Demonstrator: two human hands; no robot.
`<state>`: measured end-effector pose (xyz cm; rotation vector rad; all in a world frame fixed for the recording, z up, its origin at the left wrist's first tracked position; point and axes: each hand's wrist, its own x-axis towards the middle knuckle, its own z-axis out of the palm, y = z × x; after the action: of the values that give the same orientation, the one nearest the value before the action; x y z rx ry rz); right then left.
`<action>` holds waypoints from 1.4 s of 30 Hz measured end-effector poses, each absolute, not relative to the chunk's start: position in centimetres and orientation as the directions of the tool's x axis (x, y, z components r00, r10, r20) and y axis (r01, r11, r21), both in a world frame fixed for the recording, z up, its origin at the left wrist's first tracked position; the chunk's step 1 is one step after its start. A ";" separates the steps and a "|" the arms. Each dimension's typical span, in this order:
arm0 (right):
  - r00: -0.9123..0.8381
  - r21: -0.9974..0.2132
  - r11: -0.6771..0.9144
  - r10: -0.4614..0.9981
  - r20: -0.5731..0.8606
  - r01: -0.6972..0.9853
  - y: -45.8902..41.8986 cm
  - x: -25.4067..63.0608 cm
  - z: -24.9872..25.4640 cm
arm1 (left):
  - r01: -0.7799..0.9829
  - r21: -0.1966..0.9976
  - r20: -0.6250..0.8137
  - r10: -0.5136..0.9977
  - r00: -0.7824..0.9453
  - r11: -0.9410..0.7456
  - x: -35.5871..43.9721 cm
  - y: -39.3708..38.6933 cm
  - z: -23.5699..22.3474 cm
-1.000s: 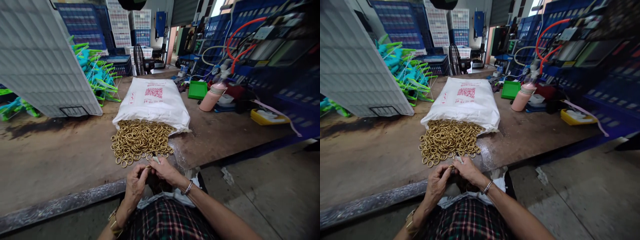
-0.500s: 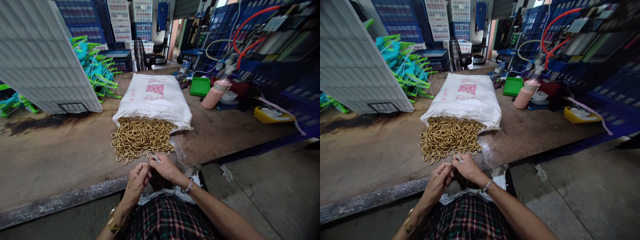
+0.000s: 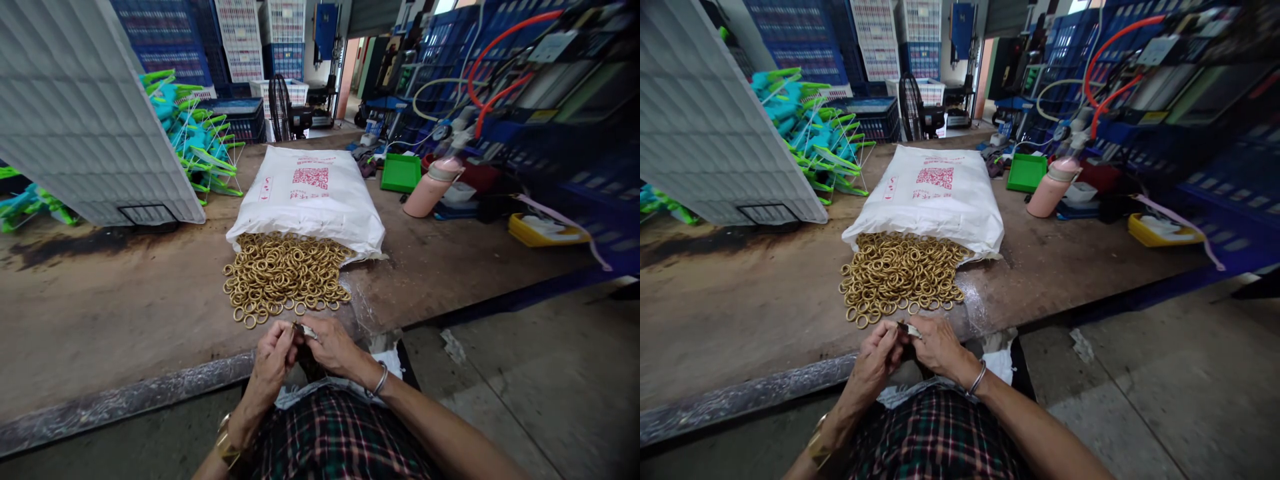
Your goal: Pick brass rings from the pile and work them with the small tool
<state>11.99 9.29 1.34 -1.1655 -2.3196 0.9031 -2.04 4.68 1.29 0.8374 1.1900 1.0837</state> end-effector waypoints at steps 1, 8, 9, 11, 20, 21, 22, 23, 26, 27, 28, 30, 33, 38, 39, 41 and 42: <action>-0.577 -0.671 0.460 0.814 0.058 0.581 9.2 11.9 1.2 | -0.177 0.939 -0.296 0.955 0.017 0.294 -2.0 4.7 1.5; -0.586 -0.560 0.520 0.807 0.075 0.645 9.3 11.8 0.9 | -0.131 0.960 -0.251 0.968 -0.019 0.246 -2.0 4.7 1.8; -0.584 -0.552 0.521 0.809 0.075 0.651 9.3 11.9 0.9 | -0.122 0.964 -0.240 0.971 -0.025 0.235 -1.9 4.7 1.8; -0.581 -0.540 0.518 0.811 0.066 0.663 9.3 11.9 1.0 | -0.102 0.970 -0.226 0.973 -0.039 0.221 -1.9 4.7 1.7; -0.624 -0.489 0.518 0.778 -0.070 0.702 9.3 11.8 1.6 | -0.031 0.988 -0.152 0.986 -0.061 0.151 -2.1 4.6 0.9; -0.629 -0.485 0.518 0.772 -0.089 0.705 9.3 11.9 1.7 | -0.023 0.989 -0.147 0.987 -0.060 0.146 -2.1 4.4 1.0; -0.627 -0.477 0.515 0.773 -0.102 0.712 9.5 11.9 1.8 | -0.021 0.989 -0.146 0.988 -0.054 0.145 -2.1 4.2 1.1; -0.618 -0.465 0.509 0.779 -0.111 0.725 9.6 11.9 1.9 | -0.023 0.989 -0.148 0.988 -0.036 0.147 -2.0 3.9 1.4; -0.563 -0.407 0.474 0.816 -0.129 0.781 10.2 11.9 2.0 | -0.080 0.982 -0.165 0.985 0.051 0.169 -1.6 3.1 2.6; -0.545 -0.390 0.462 0.828 -0.133 0.797 10.4 11.9 1.9 | -0.127 0.973 -0.183 0.981 0.067 0.191 -1.6 3.0 3.1; -0.529 -0.378 0.450 0.838 -0.135 0.809 10.5 11.8 1.8 | -0.192 0.956 -0.213 0.975 0.063 0.221 -1.6 3.0 3.5; -0.488 -0.364 0.419 0.864 -0.120 0.832 10.6 11.5 1.5 | -0.352 0.896 -0.285 0.959 0.013 0.271 -1.7 3.4 3.9; -0.439 -0.334 0.390 0.894 -0.085 0.858 10.4 11.0 0.7 | -0.513 0.814 -0.360 0.930 -0.076 0.274 -2.3 4.2 3.7; -0.431 -0.243 0.402 0.899 -0.078 0.883 10.5 10.3 -0.4 | -0.619 0.737 -0.418 0.902 -0.104 0.270 -2.8 4.7 2.7; -0.420 -0.234 0.394 0.904 -0.075 0.889 10.6 10.2 -0.5 | -0.653 0.698 -0.449 0.890 -0.082 0.292 -2.8 4.7 2.5; -0.409 -0.233 0.384 0.910 -0.068 0.893 10.8 10.0 -0.7 | -0.714 0.621 -0.494 0.869 -0.035 0.324 -3.0 4.9 2.0; -0.412 -0.243 0.386 0.909 -0.061 0.890 10.9 10.0 -0.8 | -0.742 0.577 -0.516 0.857 -0.008 0.340 -3.1 5.0 1.6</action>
<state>9.96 10.95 -0.81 -1.6565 -2.5467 0.3657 -3.06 5.02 1.62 0.1502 0.9419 1.2700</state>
